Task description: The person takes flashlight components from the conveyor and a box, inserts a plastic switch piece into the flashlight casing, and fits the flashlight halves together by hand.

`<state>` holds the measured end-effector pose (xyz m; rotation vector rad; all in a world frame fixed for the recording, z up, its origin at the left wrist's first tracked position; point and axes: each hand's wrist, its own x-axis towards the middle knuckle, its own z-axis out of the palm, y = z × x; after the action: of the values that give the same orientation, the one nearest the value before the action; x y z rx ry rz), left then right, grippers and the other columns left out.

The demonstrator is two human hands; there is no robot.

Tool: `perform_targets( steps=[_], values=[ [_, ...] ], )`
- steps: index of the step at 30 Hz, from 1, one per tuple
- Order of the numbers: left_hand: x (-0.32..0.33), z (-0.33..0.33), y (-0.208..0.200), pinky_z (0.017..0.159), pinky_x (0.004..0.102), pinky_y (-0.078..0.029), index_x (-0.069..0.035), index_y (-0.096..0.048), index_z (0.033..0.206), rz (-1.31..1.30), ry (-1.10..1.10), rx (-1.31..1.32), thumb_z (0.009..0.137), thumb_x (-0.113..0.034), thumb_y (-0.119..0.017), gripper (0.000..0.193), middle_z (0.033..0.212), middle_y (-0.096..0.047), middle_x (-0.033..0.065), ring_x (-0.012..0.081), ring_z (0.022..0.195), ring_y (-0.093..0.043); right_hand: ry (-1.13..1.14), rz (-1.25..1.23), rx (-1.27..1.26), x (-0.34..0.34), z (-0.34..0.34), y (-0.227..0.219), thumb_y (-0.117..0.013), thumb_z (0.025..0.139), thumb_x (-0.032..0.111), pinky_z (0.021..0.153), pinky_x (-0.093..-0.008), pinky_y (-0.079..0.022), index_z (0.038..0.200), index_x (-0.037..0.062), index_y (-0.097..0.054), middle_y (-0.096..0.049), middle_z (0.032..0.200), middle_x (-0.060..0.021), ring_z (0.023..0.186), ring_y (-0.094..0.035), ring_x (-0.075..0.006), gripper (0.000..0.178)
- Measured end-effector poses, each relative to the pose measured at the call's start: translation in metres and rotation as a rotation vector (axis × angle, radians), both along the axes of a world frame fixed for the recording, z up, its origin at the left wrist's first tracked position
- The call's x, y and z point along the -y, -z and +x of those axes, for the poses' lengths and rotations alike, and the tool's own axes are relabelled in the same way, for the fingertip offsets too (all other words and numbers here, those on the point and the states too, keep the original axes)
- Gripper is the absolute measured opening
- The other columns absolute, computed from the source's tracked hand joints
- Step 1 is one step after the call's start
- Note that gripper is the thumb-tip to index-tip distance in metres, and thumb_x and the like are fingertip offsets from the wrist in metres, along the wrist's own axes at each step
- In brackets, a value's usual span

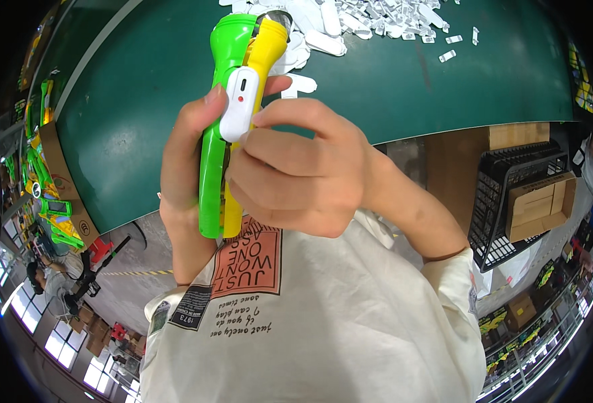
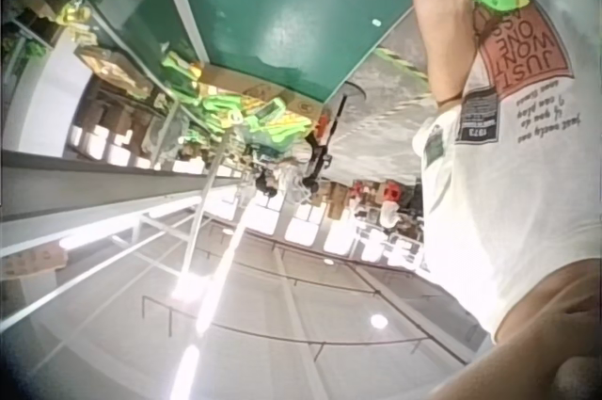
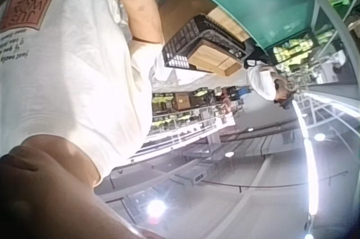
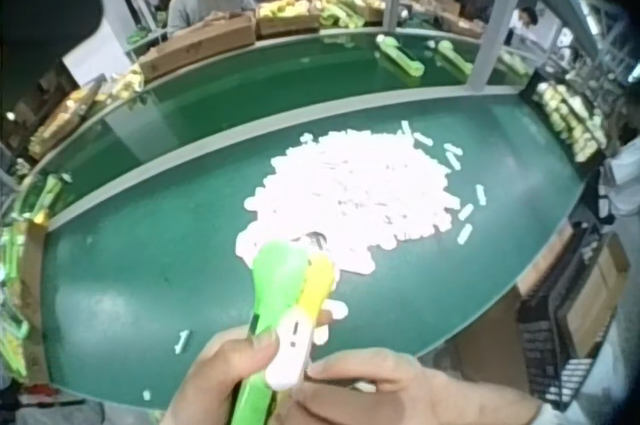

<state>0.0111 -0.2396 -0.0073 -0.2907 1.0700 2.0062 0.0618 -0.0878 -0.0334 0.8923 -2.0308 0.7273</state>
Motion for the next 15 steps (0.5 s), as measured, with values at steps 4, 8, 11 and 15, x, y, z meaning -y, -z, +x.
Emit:
perform_targets(
  steps=[4, 8, 11, 15],
  values=[
    [0.0, 0.0, -0.004, 0.054, 0.0224, -0.041, 0.0, -0.059, 0.099, 0.019, 0.017, 0.022, 0.09, -0.034, -0.06, 0.035, 0.078, -0.058, 0.0018, 0.0067, 0.064, -0.052, -0.029, -0.008, 0.01, 0.0, 0.0, 0.001, -0.072, 0.062, 0.004, 0.077, -0.0378, -0.052, 0.083, 0.0083, -0.066, -0.062, 0.096, -0.0018, 0.092, -0.057, -0.0208, 0.022],
    [-0.003, 0.002, -0.004, 0.057, 0.022, -0.042, 0.001, -0.059, 0.105, 0.056, -0.048, 0.08, 0.091, -0.032, -0.058, 0.036, 0.083, -0.059, 0.0024, 0.0069, 0.068, -0.054, -0.022, -0.019, -0.025, 0.005, -0.011, -0.002, -0.066, 0.061, 0.011, 0.07, -0.0346, -0.051, 0.069, 0.0106, -0.06, -0.06, 0.087, -0.0008, 0.081, -0.06, -0.019, 0.011],
    [-0.001, 0.003, 0.002, 0.06, 0.0217, -0.044, 0.003, -0.058, 0.111, 0.043, -0.017, 0.071, 0.094, -0.033, -0.055, 0.04, 0.086, -0.06, 0.003, 0.0072, 0.071, -0.055, -0.033, -0.052, -0.049, 0.008, -0.018, 0.0, -0.066, 0.061, 0.014, 0.068, -0.0346, -0.049, 0.069, 0.0117, -0.056, -0.059, 0.084, 0.0008, 0.079, -0.057, -0.0184, 0.013],
    [-0.004, 0.002, 0.002, 0.061, 0.0214, -0.045, 0.002, -0.059, 0.107, 0.084, -0.021, -0.001, 0.097, -0.047, -0.049, 0.05, 0.087, -0.061, 0.0034, 0.0074, 0.072, -0.056, -0.037, -0.055, -0.061, 0.006, -0.019, 0.005, -0.063, 0.063, 0.012, 0.069, -0.0355, -0.048, 0.074, 0.0107, -0.06, -0.061, 0.087, -0.0009, 0.08, -0.056, -0.0199, 0.012]
  ],
)
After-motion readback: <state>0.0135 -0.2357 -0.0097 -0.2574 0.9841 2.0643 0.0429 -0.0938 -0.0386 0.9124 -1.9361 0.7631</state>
